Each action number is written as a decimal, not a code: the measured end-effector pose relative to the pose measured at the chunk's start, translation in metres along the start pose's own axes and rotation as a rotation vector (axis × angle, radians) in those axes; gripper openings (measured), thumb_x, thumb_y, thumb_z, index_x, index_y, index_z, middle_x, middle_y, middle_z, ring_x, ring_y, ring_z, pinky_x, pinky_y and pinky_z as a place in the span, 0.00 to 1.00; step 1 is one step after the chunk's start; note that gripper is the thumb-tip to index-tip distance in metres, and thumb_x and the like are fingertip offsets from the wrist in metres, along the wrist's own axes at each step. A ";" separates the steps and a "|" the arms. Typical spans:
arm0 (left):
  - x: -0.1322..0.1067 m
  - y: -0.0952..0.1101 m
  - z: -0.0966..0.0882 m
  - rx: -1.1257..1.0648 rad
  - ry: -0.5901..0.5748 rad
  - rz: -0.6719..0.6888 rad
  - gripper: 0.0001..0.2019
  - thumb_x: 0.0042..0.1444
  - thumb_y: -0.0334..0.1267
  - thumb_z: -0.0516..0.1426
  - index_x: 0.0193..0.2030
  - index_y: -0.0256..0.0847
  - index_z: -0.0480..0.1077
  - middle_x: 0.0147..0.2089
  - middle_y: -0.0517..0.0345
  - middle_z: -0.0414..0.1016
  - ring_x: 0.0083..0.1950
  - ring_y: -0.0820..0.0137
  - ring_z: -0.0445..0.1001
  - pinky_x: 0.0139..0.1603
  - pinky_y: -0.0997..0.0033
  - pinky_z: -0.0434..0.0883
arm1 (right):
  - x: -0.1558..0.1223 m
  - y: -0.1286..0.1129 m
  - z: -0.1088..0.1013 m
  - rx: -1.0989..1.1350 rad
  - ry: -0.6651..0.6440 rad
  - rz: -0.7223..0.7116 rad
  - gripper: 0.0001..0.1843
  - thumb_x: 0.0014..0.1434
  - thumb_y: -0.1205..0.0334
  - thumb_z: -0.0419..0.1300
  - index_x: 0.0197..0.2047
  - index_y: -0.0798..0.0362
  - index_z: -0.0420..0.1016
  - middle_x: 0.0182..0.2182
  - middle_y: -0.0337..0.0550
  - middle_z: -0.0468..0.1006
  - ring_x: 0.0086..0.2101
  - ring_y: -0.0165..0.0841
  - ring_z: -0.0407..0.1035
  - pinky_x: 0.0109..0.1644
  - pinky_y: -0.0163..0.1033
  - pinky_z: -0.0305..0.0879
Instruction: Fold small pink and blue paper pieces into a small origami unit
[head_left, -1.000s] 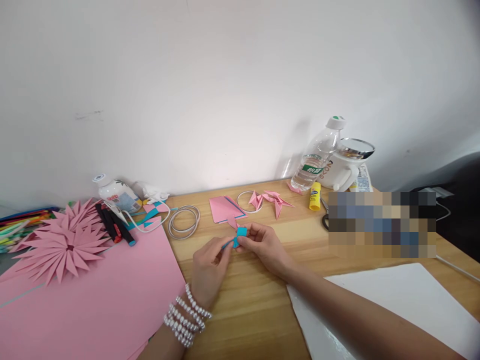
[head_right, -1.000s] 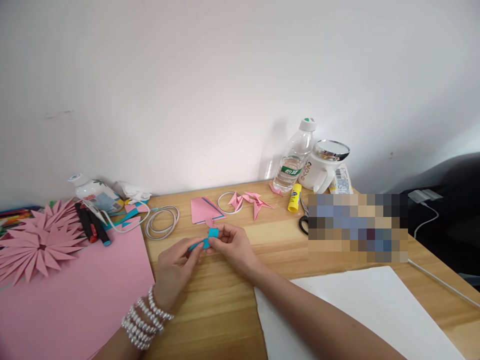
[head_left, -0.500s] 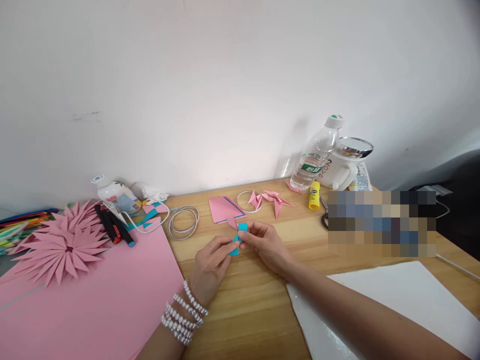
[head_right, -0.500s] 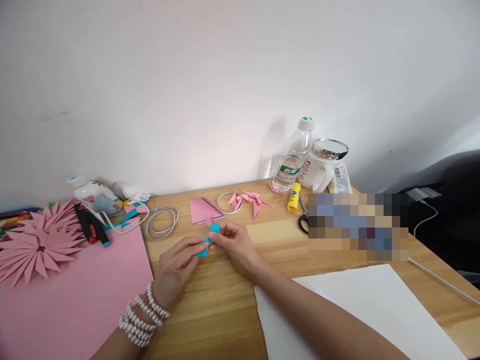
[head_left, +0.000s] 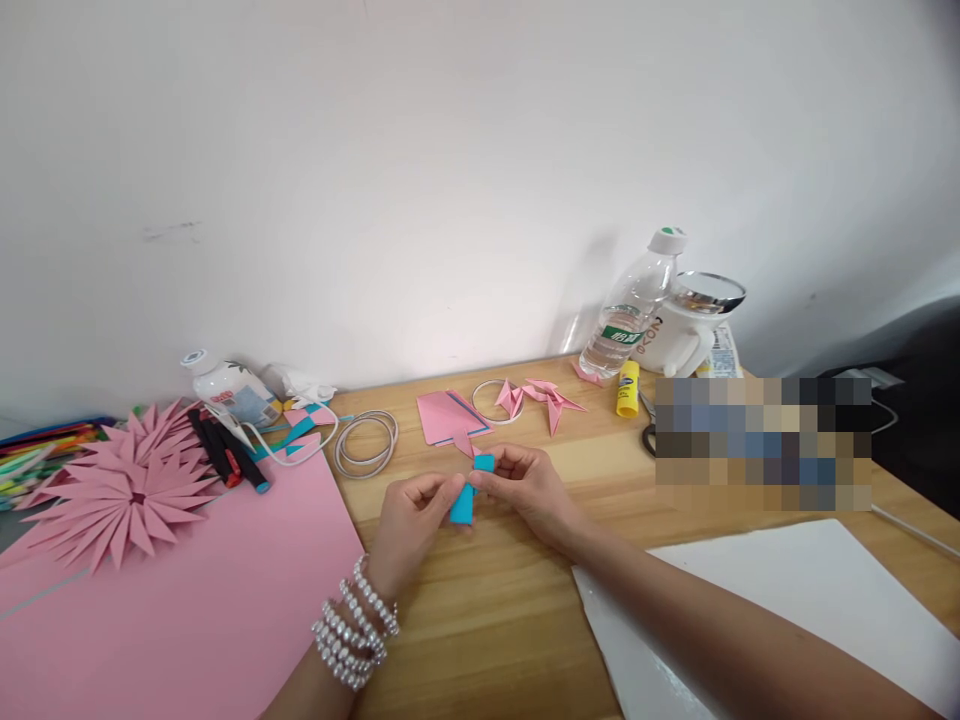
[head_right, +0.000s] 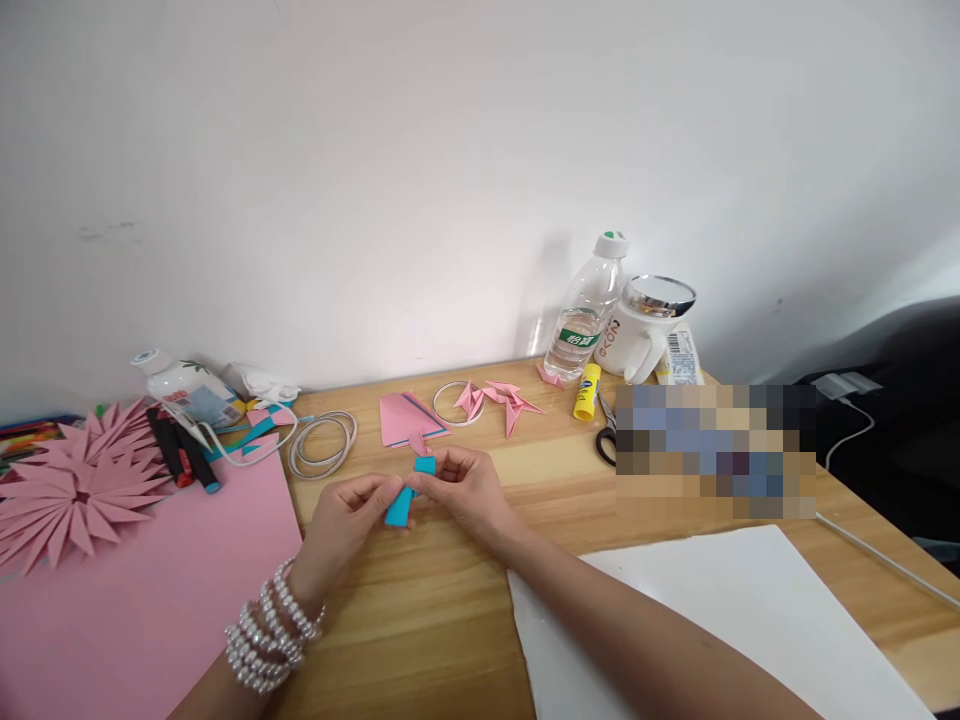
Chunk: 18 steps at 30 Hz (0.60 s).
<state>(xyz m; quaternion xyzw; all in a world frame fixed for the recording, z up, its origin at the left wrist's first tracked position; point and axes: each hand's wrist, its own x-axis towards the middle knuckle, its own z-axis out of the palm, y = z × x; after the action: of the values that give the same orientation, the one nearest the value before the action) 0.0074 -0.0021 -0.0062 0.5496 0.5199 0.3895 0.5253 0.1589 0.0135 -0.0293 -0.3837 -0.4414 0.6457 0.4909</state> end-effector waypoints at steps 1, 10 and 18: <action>0.000 0.000 0.000 -0.044 -0.048 -0.038 0.11 0.49 0.42 0.56 0.28 0.35 0.73 0.24 0.56 0.75 0.25 0.69 0.73 0.28 0.71 0.71 | 0.000 0.000 0.000 0.002 -0.006 -0.002 0.14 0.40 0.55 0.66 0.25 0.56 0.70 0.19 0.35 0.72 0.21 0.26 0.65 0.25 0.31 0.62; 0.002 -0.002 -0.003 -0.114 -0.092 -0.125 0.10 0.45 0.40 0.60 0.28 0.35 0.76 0.23 0.55 0.76 0.25 0.69 0.73 0.28 0.72 0.70 | -0.001 -0.001 0.001 0.025 -0.015 0.016 0.16 0.37 0.55 0.68 0.24 0.55 0.69 0.18 0.33 0.71 0.19 0.26 0.66 0.24 0.31 0.63; 0.001 0.000 -0.003 -0.063 -0.077 -0.130 0.10 0.44 0.39 0.60 0.27 0.33 0.75 0.21 0.54 0.76 0.22 0.72 0.72 0.25 0.76 0.67 | 0.000 0.001 0.001 0.003 -0.006 0.028 0.16 0.36 0.56 0.68 0.24 0.56 0.68 0.18 0.34 0.70 0.19 0.24 0.63 0.23 0.30 0.62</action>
<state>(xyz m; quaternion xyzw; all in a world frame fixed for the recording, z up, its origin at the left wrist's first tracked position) 0.0049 -0.0009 -0.0065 0.5123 0.5214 0.3492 0.5863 0.1575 0.0133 -0.0298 -0.3870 -0.4363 0.6543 0.4813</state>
